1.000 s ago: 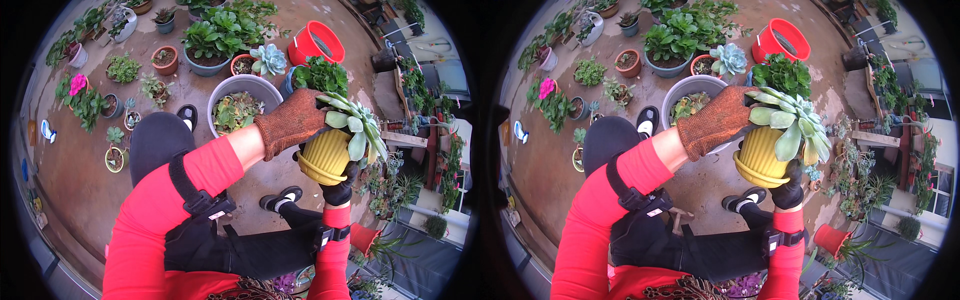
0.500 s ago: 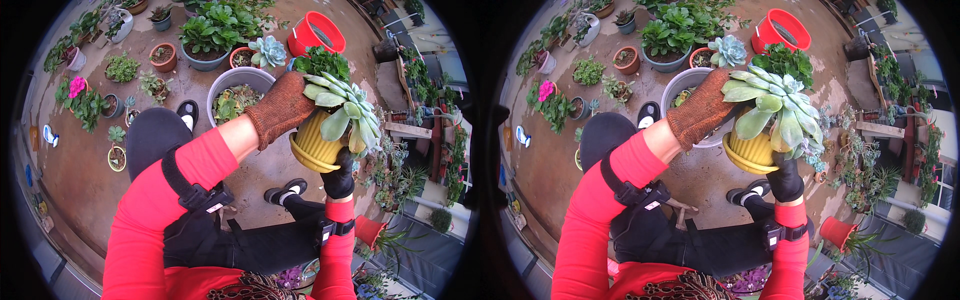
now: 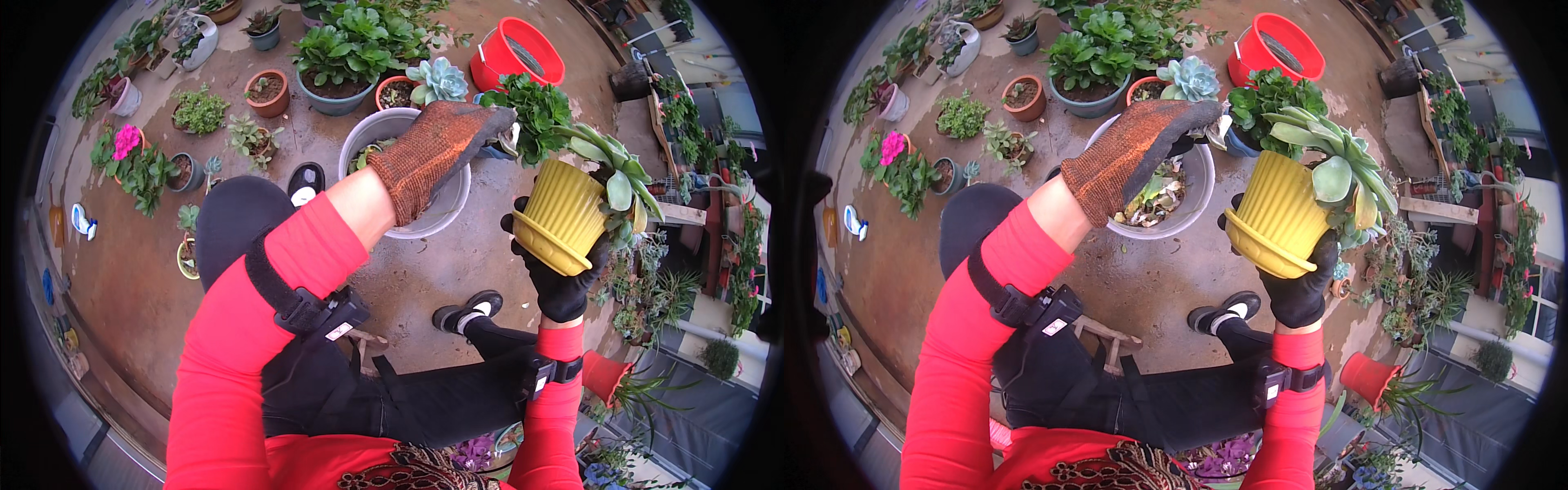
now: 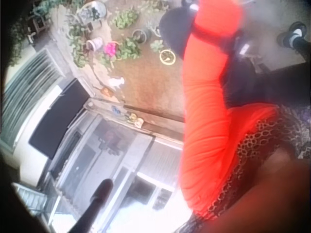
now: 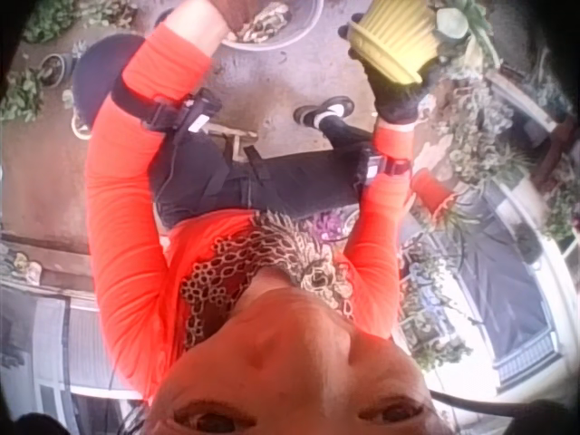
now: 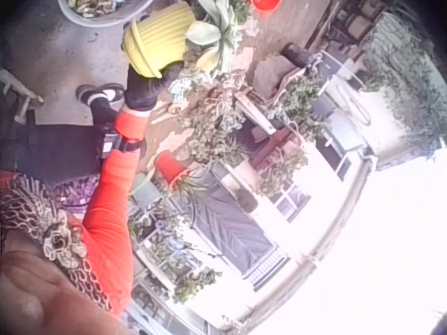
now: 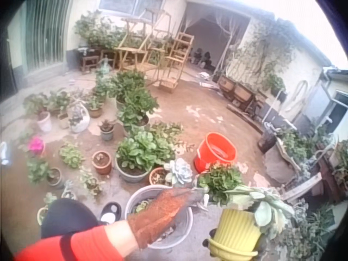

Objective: The person prunes succulent plants using shears, removes dead leaves by hand, and repots a succulent into a new container. They handle multiple potted plants, trim foliage, and place trimmed leaves into a bucket.

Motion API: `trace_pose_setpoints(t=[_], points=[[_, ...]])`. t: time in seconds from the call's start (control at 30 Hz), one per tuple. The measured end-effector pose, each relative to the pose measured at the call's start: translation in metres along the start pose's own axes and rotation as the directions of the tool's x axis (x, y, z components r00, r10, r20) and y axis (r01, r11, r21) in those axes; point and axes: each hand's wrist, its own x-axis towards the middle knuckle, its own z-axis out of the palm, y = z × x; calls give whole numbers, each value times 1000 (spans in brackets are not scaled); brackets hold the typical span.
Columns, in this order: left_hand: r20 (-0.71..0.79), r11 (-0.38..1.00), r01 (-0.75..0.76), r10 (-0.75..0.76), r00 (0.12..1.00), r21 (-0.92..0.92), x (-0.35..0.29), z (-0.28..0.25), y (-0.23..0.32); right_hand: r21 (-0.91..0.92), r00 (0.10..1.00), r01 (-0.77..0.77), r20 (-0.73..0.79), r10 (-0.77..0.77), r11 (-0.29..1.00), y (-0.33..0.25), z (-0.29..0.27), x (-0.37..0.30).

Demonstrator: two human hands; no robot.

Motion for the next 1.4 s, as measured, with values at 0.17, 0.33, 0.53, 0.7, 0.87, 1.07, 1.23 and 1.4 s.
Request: trace_pose_setpoints(t=[0.17, 0.33, 0.53, 0.7, 0.87, 1.07, 1.23, 1.4], points=[[-78, 998, 55, -52, 996, 36, -1, -1, -4, 40, 997, -8, -79, 11, 999, -3, -1, -2], [-109, 775, 329, -324, 940, 539, -6, 2, 15, 201, 997, -16, 71, 2, 980, 0, -10, -3], [32, 901, 299, -304, 952, -315, 13, -1, 27, 383, 979, -125, 197, 51, 915, 2, -17, 2], [56, 806, 215, -221, 974, -551, 19, 9, 37, 326, 980, -153, 172, 101, 933, 6, -11, 6], [-148, 869, -148, 88, 985, -473, 16, 21, 32, 234, 989, -139, 89, 121, 962, 15, -23, -8], [-152, 929, -255, 220, 964, -268, 24, 35, 27, 279, 973, 64, -232, 3, 958, 52, -86, -40], [-96, 831, -4, -59, 994, -556, 21, 39, 29, 98, 961, -25, -272, 51, 995, 53, -103, -48], [-211, 971, -227, 207, 955, -77, 25, 41, 25, 342, 1000, -16, -10, 21, 939, 33, -79, -44]])
